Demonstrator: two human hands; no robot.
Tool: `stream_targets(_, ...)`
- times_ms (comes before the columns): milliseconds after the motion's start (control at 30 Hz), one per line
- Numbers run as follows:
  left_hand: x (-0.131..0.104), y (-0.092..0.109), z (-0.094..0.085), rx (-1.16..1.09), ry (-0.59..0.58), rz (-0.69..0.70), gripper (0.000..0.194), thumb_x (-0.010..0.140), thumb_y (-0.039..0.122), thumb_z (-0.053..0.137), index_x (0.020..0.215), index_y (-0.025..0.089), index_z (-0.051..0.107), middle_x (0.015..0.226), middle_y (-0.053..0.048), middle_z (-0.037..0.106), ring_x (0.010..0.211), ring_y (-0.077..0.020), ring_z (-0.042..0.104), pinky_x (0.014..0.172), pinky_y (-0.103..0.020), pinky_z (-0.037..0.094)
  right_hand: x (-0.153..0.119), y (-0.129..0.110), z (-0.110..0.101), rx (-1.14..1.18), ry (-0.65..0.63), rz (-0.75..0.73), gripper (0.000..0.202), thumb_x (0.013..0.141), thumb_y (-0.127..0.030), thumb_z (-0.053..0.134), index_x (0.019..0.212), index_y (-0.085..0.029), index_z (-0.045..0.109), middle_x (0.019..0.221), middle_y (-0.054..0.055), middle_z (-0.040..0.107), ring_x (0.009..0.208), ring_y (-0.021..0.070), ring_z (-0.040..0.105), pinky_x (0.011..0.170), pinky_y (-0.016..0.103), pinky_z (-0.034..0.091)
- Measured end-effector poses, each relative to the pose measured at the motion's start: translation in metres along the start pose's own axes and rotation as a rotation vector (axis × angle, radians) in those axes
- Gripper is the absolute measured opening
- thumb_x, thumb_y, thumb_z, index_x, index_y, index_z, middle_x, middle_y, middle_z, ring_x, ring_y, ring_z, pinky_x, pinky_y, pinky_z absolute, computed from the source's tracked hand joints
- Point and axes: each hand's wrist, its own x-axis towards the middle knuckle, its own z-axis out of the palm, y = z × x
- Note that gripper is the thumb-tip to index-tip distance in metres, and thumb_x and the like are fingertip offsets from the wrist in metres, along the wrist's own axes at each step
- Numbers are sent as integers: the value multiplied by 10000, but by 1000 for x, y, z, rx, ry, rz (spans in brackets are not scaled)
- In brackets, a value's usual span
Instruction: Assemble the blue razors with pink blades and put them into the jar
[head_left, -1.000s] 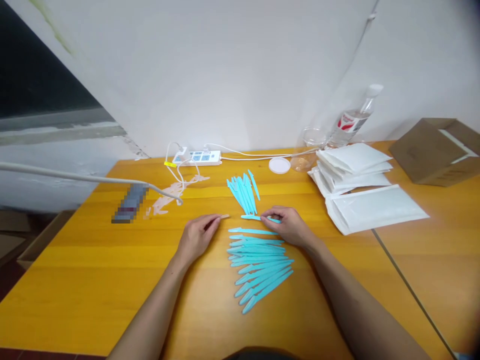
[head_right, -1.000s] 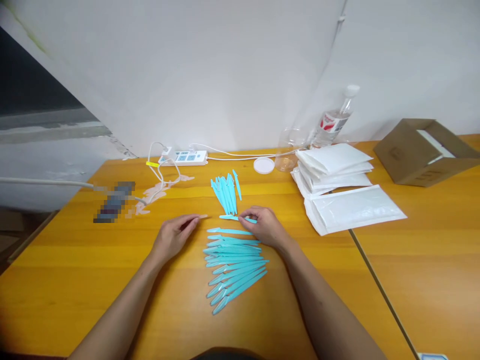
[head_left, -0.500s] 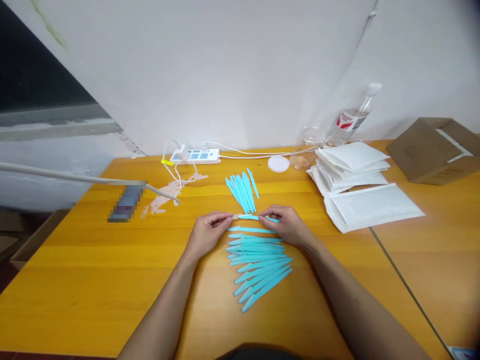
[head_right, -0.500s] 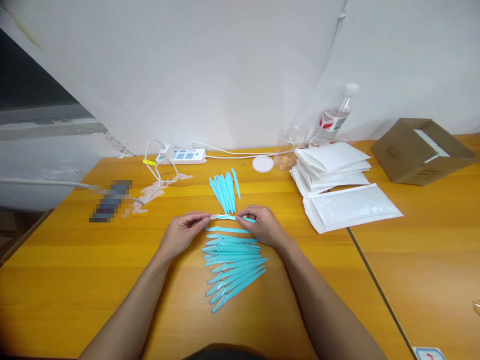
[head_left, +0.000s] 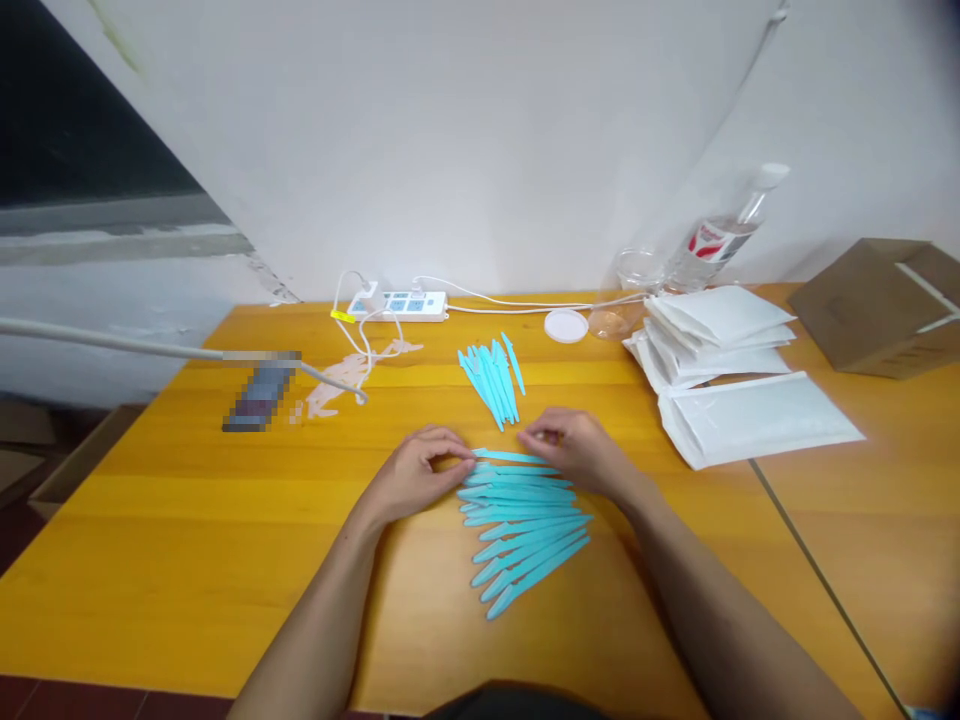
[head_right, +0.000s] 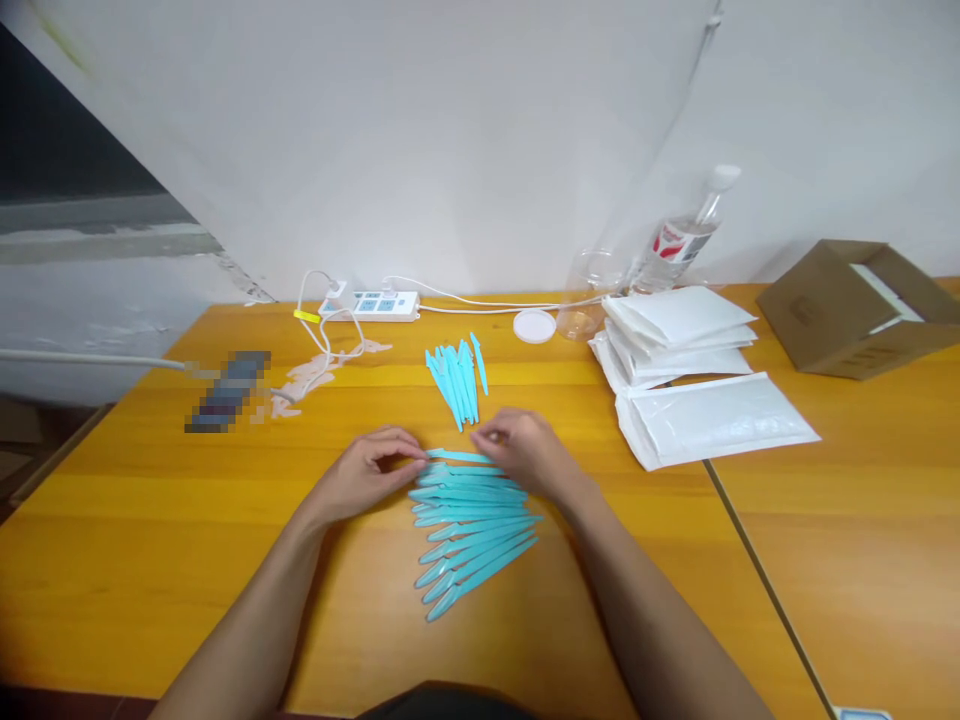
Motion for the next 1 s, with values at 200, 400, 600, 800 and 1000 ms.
stream_targets(200, 1, -18, -36, 101, 282, -191, 291, 903, 438, 599, 917, 192, 754, 955, -60, 746, 870, -191, 669, 797, -285, 504, 86, 17, -2, -245, 181, 382, 340, 857, -401, 645, 1058, -150, 755, 1039, 135, 765, 983, 251, 693, 829, 294, 470)
stream_targets(400, -47, -76, -110, 561, 571, -541, 366, 853, 466, 581, 1015, 195, 766, 975, -66, 758, 834, -235, 692, 819, -331, 518, 124, 28, -4, -249, 76, 528, 171, 730, -218, 700, 837, -96, 756, 879, 200, 757, 852, 280, 707, 732, 311, 492)
stream_targets(600, -80, -116, -150, 742, 416, -758, 395, 860, 371, 553, 1182, 215, 721, 1242, -92, 692, 1021, -266, 681, 950, -366, 495, 99, 42, -25, -136, 104, 549, 58, 738, -190, 673, 753, -156, 717, 792, 112, 750, 745, 218, 688, 610, 267, 453)
stream_targets(800, -70, -122, -153, 891, 388, -801, 527, 900, 459, 528, 1307, 145, 642, 1259, -168, 644, 1196, -326, 594, 1034, -436, 455, 50, 38, -33, 425, 171, 410, 89, 774, -263, 632, 817, -190, 604, 732, 38, 700, 645, 155, 637, 580, 245, 463)
stream_targets(1000, -53, -116, -161, 933, 280, -771, 476, 934, 455, 466, 1195, 141, 711, 1276, -199, 620, 1141, -363, 599, 975, -489, 464, 14, 16, -23, 551, 188, 331, 145, 725, -262, 645, 834, -192, 582, 704, -16, 581, 617, 116, 529, 567, 234, 413)
